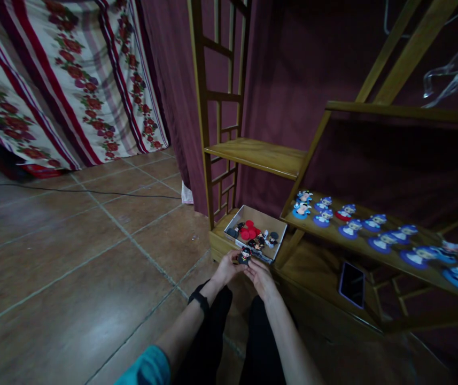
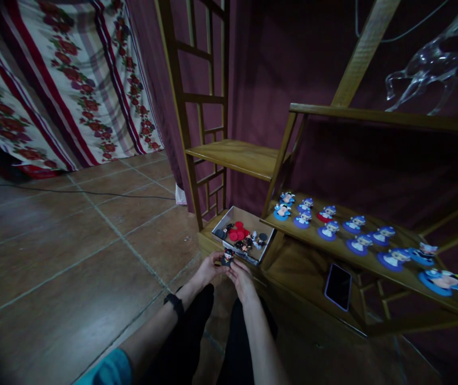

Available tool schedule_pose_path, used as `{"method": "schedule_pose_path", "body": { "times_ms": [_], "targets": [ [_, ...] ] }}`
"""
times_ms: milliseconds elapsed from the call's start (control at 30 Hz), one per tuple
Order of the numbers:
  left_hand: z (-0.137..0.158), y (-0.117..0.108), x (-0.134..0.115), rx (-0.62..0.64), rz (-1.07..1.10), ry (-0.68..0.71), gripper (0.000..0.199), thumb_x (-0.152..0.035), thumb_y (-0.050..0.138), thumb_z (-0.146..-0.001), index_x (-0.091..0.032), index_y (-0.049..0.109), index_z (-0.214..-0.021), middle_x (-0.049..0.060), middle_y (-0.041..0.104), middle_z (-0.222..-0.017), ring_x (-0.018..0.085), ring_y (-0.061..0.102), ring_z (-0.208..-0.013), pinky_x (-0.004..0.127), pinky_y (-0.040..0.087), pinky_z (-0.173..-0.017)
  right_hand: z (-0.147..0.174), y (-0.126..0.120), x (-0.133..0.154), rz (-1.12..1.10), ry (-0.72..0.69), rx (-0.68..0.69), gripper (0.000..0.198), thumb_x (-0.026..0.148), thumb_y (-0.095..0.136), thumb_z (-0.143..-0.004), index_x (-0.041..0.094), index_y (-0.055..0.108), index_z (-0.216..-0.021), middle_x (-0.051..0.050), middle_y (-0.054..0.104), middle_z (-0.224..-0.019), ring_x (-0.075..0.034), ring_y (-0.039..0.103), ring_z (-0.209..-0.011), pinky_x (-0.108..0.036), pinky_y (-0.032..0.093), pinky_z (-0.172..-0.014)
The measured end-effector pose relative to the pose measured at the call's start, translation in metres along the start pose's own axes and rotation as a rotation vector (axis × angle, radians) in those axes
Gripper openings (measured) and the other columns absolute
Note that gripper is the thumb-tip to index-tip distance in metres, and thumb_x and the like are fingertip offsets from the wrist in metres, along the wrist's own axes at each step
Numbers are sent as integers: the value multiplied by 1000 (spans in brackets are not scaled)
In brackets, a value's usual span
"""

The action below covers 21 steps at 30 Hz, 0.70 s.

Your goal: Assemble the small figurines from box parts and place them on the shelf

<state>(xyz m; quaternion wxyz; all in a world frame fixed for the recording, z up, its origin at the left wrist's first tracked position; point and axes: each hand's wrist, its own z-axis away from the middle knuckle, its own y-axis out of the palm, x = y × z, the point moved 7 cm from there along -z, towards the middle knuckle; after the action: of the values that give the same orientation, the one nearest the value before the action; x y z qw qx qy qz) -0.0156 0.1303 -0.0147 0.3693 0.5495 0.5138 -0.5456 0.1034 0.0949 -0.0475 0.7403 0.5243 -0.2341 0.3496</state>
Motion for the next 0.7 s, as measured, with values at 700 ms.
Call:
{"method": "schedule_pose_path", "body": {
  "times_ms": [700],
  "targets": [
    [9,0,-6,-42,24,-22,50,-24,73,-54,-15,60,-102,8,64,-91,20,57,-85,32,46,-74,10,10,2,-13,-33,70,25,19,68,-63,20,64,-88,-4,68,-94,-13,63,-81,-28,50,-75]
  ]
}}
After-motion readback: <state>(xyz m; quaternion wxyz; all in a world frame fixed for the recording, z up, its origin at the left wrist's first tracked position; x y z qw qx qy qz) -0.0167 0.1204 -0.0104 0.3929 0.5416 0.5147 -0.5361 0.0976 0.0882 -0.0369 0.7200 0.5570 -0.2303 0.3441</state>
